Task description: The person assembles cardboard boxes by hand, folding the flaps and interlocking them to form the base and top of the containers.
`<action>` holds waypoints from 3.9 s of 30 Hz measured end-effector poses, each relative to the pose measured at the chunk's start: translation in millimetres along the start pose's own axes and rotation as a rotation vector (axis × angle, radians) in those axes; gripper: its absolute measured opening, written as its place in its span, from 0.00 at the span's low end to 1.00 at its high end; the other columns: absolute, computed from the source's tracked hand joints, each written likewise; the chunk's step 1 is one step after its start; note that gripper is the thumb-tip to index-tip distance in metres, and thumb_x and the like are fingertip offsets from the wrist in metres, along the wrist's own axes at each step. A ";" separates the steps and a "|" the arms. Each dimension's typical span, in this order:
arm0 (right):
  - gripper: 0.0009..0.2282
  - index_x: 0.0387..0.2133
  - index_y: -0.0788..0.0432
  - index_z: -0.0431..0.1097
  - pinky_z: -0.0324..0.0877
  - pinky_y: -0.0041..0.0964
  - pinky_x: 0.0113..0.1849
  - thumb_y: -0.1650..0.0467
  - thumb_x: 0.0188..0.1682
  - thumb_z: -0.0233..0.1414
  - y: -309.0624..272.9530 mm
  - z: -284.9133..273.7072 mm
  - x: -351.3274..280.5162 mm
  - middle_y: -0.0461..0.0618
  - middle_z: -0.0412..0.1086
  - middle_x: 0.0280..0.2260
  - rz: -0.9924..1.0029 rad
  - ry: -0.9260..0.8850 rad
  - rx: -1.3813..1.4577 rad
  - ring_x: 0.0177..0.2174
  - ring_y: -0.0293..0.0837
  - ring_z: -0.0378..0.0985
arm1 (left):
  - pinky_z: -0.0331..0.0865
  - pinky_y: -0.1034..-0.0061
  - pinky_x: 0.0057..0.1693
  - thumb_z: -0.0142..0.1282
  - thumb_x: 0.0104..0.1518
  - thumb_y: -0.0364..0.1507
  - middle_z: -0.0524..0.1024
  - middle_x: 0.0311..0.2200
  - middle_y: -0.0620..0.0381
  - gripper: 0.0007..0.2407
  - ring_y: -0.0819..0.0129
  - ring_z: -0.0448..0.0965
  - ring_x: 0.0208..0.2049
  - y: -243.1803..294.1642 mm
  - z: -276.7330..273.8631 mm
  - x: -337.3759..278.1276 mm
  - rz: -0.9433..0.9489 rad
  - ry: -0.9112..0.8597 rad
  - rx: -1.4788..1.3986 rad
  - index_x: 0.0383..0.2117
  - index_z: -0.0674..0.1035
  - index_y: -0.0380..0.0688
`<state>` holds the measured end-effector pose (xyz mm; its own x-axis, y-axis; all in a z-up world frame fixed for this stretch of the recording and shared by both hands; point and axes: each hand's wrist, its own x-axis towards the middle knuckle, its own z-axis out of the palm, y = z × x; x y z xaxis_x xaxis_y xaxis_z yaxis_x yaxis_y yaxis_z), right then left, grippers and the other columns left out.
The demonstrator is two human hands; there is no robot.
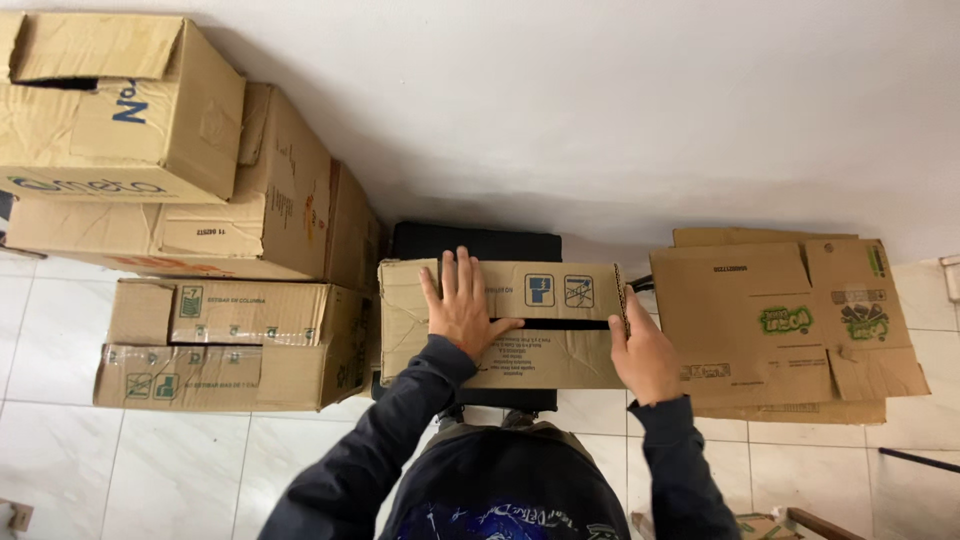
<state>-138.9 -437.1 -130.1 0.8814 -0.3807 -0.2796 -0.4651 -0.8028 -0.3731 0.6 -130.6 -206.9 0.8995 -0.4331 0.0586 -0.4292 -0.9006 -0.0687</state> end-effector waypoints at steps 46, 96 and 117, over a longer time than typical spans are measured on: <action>0.40 0.70 0.50 0.84 0.57 0.83 0.78 0.35 0.61 0.56 -64.0 156.1 -23.7 0.78 0.71 0.78 -0.217 0.388 -0.482 0.80 0.83 0.66 | 0.84 0.32 0.70 0.74 0.50 0.74 0.81 0.71 0.52 0.41 0.40 0.81 0.77 -52.4 -3.6 38.6 -0.125 -0.554 -0.558 0.64 0.94 0.62; 0.63 0.95 0.59 0.41 0.54 0.82 0.80 0.29 0.60 0.54 13.4 -18.0 -0.9 0.74 0.44 0.91 0.430 -0.136 0.402 0.86 0.75 0.51 | 0.74 0.25 0.82 0.52 0.81 0.62 0.70 0.85 0.24 0.47 0.20 0.75 0.82 -130.3 -53.2 -62.6 -0.481 -0.622 -1.003 0.98 0.41 0.62; 0.53 0.90 0.59 0.57 0.54 0.76 0.80 0.32 0.67 0.29 118.4 -35.3 -0.8 0.73 0.60 0.84 0.397 -0.122 0.934 0.80 0.77 0.62 | 0.73 0.27 0.80 0.49 0.81 0.62 0.76 0.83 0.28 0.38 0.26 0.73 0.84 -102.4 -116.5 -77.7 -0.863 -0.445 -1.757 0.83 0.82 0.45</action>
<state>-191.7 -548.0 -142.8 0.6595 -0.4500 -0.6021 -0.6462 0.0697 -0.7599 -35.0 -9.0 -88.4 0.7098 -0.1596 -0.6861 0.6956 0.0057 0.7184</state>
